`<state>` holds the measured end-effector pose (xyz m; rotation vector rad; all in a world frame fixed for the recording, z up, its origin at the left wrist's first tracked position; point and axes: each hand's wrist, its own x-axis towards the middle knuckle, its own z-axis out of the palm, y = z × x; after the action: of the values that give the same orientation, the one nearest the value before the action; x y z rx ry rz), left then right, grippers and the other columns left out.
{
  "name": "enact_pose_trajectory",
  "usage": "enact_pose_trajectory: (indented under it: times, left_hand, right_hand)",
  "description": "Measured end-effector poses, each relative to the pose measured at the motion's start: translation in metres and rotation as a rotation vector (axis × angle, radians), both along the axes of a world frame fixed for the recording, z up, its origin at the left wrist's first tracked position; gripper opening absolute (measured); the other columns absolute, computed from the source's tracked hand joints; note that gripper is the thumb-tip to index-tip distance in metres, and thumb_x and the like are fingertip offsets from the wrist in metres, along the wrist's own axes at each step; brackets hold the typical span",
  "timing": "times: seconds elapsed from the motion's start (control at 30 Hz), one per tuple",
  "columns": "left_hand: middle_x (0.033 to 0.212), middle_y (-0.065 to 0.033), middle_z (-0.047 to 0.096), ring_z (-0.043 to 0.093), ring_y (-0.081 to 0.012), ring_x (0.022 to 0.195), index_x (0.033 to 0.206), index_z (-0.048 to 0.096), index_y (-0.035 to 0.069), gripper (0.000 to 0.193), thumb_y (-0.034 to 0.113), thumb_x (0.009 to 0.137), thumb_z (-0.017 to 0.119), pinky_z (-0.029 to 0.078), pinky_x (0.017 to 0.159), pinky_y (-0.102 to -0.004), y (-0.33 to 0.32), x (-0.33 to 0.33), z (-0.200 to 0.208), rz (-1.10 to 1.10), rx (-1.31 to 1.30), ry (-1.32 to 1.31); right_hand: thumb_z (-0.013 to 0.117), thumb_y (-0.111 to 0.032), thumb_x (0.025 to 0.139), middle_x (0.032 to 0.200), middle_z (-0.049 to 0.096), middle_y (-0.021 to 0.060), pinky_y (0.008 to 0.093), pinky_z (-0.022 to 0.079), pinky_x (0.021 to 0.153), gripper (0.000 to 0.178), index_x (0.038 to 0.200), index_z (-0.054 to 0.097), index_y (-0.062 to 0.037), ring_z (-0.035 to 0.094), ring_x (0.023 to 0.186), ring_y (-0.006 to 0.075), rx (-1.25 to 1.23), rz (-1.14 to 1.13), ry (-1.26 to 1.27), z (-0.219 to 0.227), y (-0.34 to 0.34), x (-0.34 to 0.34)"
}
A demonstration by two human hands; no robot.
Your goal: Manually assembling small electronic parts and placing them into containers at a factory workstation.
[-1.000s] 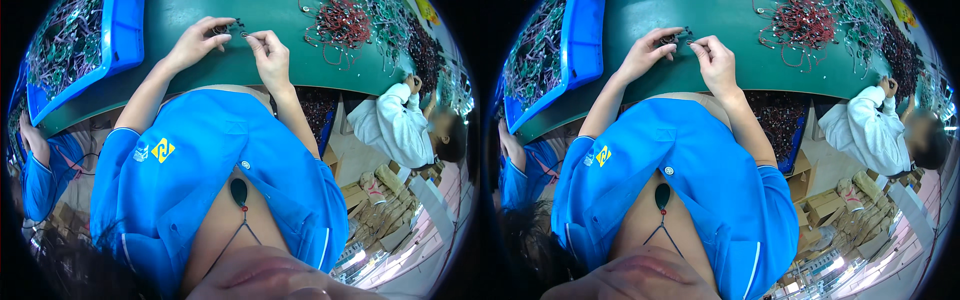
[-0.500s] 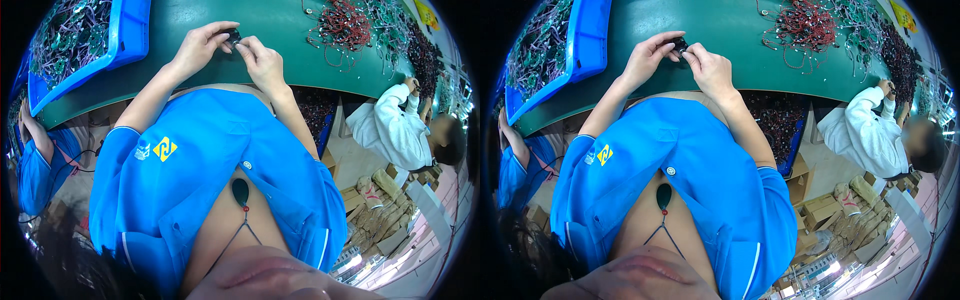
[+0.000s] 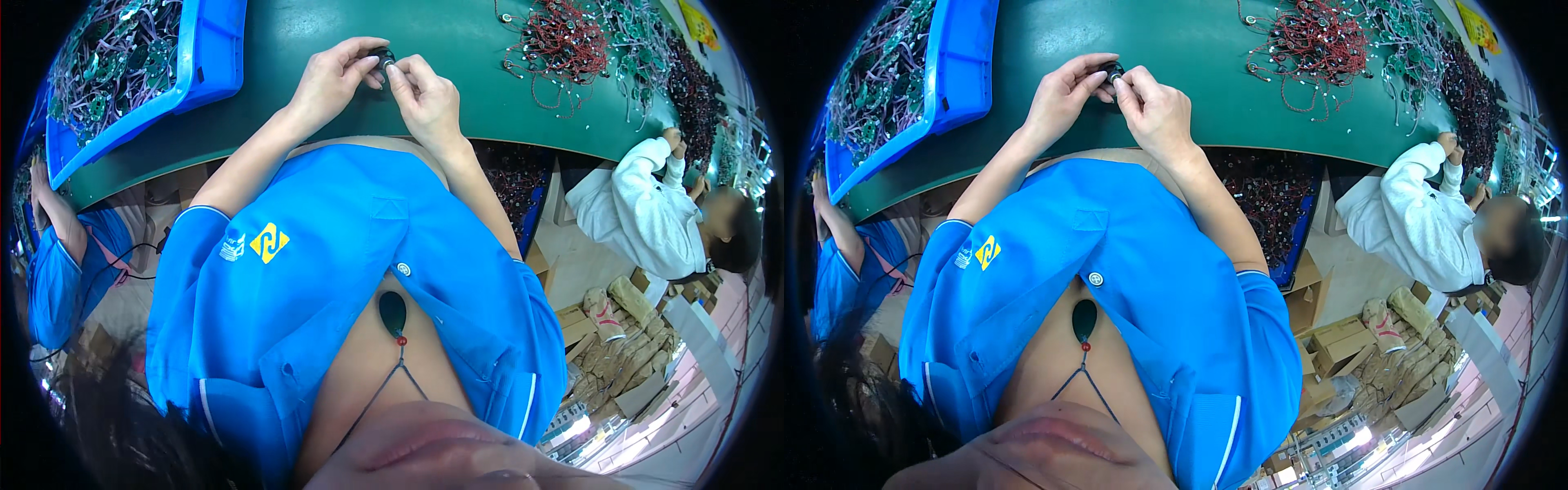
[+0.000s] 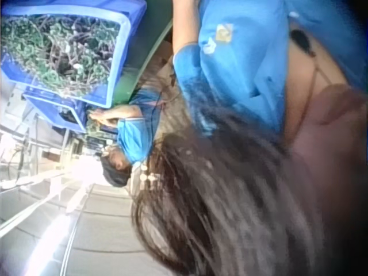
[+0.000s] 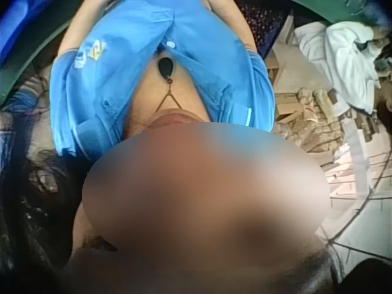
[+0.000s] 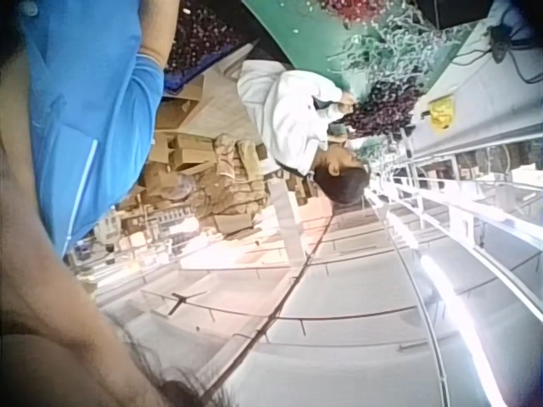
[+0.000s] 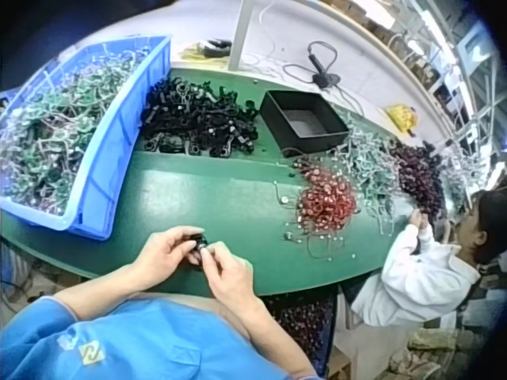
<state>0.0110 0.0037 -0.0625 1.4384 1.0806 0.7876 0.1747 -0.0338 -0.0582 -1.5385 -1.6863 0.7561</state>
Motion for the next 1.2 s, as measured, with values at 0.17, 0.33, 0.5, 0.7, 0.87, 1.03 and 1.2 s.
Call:
enact_pose_trajectory:
  times: [0.17, 0.33, 0.5, 0.7, 0.87, 1.03, 1.2]
  left_hand:
    - [0.089, -0.0087, 0.068, 0.067, -0.0138, 0.072, 0.116, 0.061, 0.002, 0.025, 0.004, 0.092, 0.054, 0.055, 0.067, -0.0244, -0.001, 0.004, -0.003, 0.03, 0.056, -0.013]
    - [0.089, -0.0084, 0.068, 0.066, -0.013, 0.07, 0.115, 0.061, 0.001, 0.026, 0.004, 0.09, 0.057, 0.054, 0.067, -0.0233, -0.001, 0.004, -0.008, 0.013, 0.029, -0.115]
    - [0.088, -0.0078, 0.068, 0.064, -0.0123, 0.069, 0.116, 0.061, 0.002, 0.027, 0.003, 0.089, 0.059, 0.053, 0.066, -0.0218, -0.001, 0.001, -0.01, -0.041, -0.007, -0.159]
    - [0.087, -0.0069, 0.066, 0.061, -0.0112, 0.068, 0.117, 0.061, 0.002, 0.028, 0.003, 0.088, 0.06, 0.052, 0.064, -0.0208, -0.003, 0.001, -0.006, -0.053, 0.078, -0.008]
    - [0.087, -0.0063, 0.065, 0.059, -0.0104, 0.067, 0.116, 0.061, 0.003, 0.027, 0.004, 0.088, 0.061, 0.05, 0.062, -0.0204, -0.005, 0.004, -0.01, 0.044, 0.028, -0.135]
    - [0.088, -0.0053, 0.064, 0.058, -0.0102, 0.067, 0.114, 0.061, 0.003, 0.026, 0.004, 0.088, 0.061, 0.049, 0.062, -0.0197, -0.005, 0.005, -0.011, 0.061, -0.029, -0.237]
    - [0.09, -0.0047, 0.062, 0.057, -0.0102, 0.069, 0.114, 0.061, 0.003, 0.026, 0.004, 0.088, 0.061, 0.049, 0.063, -0.0196, -0.005, 0.004, -0.012, 0.044, 0.03, -0.158]
  right_hand:
    - [0.059, -0.015, 0.089, 0.055, 0.052, -0.0031, 0.0244, 0.031, 0.044, 0.01, 0.083, 0.059, -0.0072, 0.042, 0.045, 0.0095, -0.006, -0.009, -0.018, -0.001, 0.001, -0.002]
    - [0.058, -0.015, 0.089, 0.055, 0.053, -0.0024, 0.0248, 0.032, 0.044, 0.01, 0.083, 0.059, -0.0073, 0.042, 0.046, 0.0103, -0.047, 0.048, -0.004, 0.0, 0.003, 0.002]
    - [0.058, -0.017, 0.09, 0.056, 0.053, -0.0015, 0.0257, 0.033, 0.045, 0.011, 0.083, 0.058, -0.0077, 0.042, 0.046, 0.0113, -0.117, 0.171, 0.01, 0.002, 0.006, 0.016]
    - [0.057, -0.02, 0.091, 0.057, 0.054, -0.0008, 0.0275, 0.035, 0.046, 0.015, 0.083, 0.058, -0.0082, 0.045, 0.046, 0.0134, -0.087, 0.166, -0.058, 0.005, 0.004, 0.012]
    - [0.057, -0.022, 0.092, 0.059, 0.056, -0.0001, 0.0297, 0.037, 0.047, 0.015, 0.085, 0.057, -0.0087, 0.05, 0.048, 0.0163, -0.044, 0.065, -0.158, 0.014, 0.004, 0.004]
    - [0.056, -0.023, 0.092, 0.06, 0.059, 0.0007, 0.0316, 0.039, 0.048, 0.014, 0.089, 0.055, -0.0094, 0.053, 0.05, 0.0186, -0.029, 0.02, -0.195, 0.008, 0.004, 0.006]
    - [0.054, -0.023, 0.093, 0.061, 0.059, 0.0017, 0.0326, 0.041, 0.049, 0.013, 0.092, 0.053, -0.0097, 0.056, 0.051, 0.0201, -0.052, 0.042, -0.215, 0.004, 0.004, 0.005]
